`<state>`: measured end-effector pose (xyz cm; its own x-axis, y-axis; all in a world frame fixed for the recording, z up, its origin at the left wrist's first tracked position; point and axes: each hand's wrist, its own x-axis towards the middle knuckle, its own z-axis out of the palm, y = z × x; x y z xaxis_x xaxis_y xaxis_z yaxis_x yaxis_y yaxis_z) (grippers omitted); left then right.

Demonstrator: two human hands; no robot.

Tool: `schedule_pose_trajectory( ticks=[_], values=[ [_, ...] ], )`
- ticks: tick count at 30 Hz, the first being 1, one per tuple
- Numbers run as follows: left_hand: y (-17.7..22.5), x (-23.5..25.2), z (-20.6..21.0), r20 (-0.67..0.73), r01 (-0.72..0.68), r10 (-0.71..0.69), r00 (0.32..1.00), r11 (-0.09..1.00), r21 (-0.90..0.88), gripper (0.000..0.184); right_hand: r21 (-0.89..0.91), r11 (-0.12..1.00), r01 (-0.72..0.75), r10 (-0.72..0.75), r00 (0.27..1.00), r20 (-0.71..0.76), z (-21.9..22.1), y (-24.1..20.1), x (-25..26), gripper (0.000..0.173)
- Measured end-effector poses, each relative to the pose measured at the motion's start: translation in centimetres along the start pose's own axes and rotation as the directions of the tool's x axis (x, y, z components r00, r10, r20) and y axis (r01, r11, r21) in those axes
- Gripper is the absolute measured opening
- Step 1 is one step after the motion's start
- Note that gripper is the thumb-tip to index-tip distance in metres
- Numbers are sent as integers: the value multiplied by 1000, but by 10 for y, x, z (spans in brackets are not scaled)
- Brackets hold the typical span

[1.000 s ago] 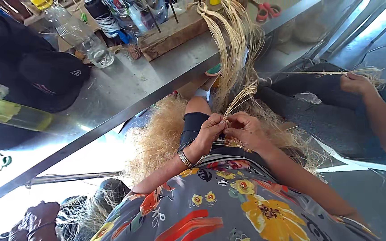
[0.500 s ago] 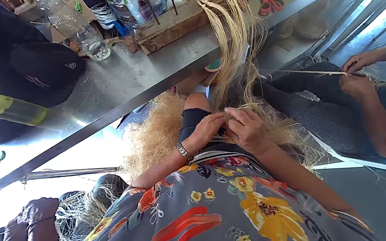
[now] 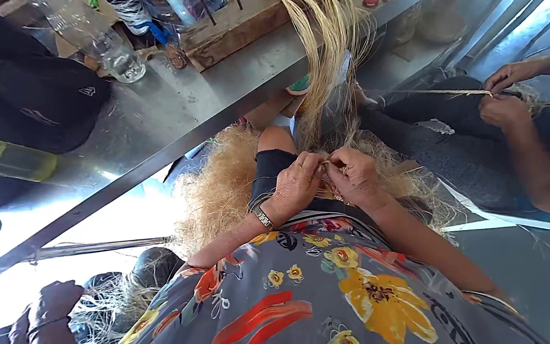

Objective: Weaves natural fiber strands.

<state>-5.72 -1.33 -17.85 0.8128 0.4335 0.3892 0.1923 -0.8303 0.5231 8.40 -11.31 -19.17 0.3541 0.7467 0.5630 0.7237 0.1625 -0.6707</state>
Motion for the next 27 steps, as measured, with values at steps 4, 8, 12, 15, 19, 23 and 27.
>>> schedule_pose_trajectory(
  ticks=[4,8,12,15,19,23,27],
  values=[
    [-8,1,1,-17,66,-68,998,990,-121,20,135,967,-217,188,962,198,-12,-5,4,10],
    [-5,-1,-11,331,457,-316,889,635,-622,18,235,906,-352,244,888,389,-19,3,9,8],
    [-1,2,-26,658,683,-196,727,110,-722,20,183,962,-204,141,940,310,-16,11,5,8],
    [0,2,-29,635,666,-219,741,118,-737,19,138,990,-13,0,996,94,-7,12,0,17],
    [3,9,-23,562,607,-315,765,61,-792,20,70,981,180,-171,978,-117,1,9,1,4],
    [6,7,-19,460,523,-326,826,139,-841,22,32,994,100,-99,995,-32,2,2,-3,16],
    [5,1,-5,300,429,-323,898,481,-765,19,23,999,-26,25,998,58,0,-4,-3,17]
  ],
)
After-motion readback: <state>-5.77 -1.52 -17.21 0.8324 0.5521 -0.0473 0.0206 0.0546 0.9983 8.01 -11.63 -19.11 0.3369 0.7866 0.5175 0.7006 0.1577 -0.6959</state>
